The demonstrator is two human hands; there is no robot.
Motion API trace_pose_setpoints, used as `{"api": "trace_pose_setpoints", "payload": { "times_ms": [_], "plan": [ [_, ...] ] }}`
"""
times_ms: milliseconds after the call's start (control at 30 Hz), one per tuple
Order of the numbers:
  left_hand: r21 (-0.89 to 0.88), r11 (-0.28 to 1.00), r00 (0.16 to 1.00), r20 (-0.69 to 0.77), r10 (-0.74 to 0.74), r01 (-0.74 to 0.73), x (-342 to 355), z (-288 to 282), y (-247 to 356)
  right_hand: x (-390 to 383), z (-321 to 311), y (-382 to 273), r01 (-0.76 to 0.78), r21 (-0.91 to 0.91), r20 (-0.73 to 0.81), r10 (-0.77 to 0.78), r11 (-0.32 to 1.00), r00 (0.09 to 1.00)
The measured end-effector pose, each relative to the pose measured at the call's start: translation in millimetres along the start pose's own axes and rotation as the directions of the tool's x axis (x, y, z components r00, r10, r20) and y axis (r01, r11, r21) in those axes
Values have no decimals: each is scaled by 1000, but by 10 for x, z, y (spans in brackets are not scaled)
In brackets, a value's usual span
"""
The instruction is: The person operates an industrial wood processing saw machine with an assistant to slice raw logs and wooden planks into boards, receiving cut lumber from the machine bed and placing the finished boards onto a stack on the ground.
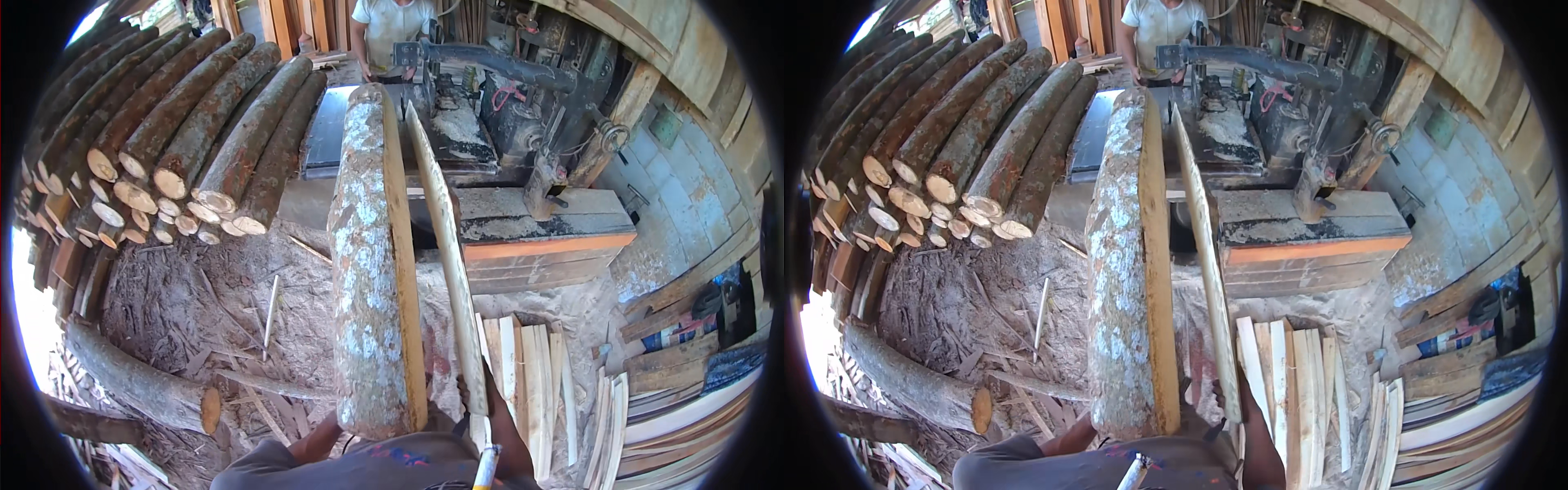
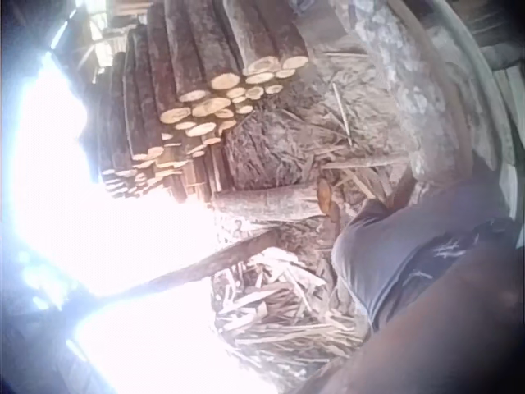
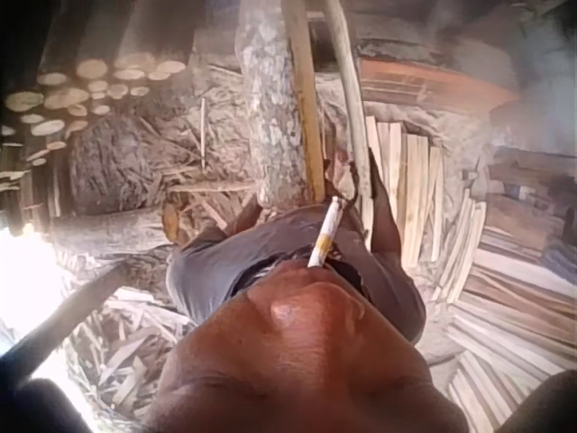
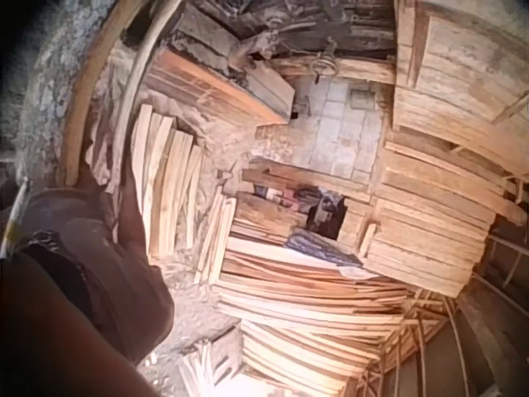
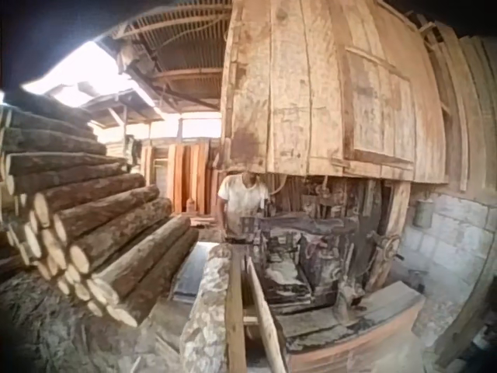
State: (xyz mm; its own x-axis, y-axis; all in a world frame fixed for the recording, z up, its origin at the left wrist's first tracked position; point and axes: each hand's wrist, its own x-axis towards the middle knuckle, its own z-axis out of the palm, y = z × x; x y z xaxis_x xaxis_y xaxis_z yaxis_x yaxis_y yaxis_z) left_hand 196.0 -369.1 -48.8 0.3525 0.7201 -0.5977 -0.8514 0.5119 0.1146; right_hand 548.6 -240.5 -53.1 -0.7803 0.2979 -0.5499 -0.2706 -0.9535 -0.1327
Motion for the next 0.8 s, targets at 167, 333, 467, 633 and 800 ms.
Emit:
{"api": "trace_pose_setpoints", "payload": {
  "times_ms": [167,333,467,633,800],
  "plan": [
    [43,998,999,-25,-45,46,324,136,371,-951,-88,-231,-543,-753,-529,-833,372,163],
    [91,995,999,-11,-34,35,1095,454,1274,-1123,-716,-252,-812,-546,-630,-739,205,238],
    [176,984,999,50,4,-13,1775,805,2580,-1262,-804,-324,-844,-417,-772,-621,336,135],
    [202,968,984,127,126,-150,2506,1405,4396,-1251,-814,-117,-866,-397,-791,-592,304,156],
    [-292,794,753,262,603,-534,2885,949,5627,-958,-305,133,-908,-208,-821,-570,364,-40]
  ]
}}
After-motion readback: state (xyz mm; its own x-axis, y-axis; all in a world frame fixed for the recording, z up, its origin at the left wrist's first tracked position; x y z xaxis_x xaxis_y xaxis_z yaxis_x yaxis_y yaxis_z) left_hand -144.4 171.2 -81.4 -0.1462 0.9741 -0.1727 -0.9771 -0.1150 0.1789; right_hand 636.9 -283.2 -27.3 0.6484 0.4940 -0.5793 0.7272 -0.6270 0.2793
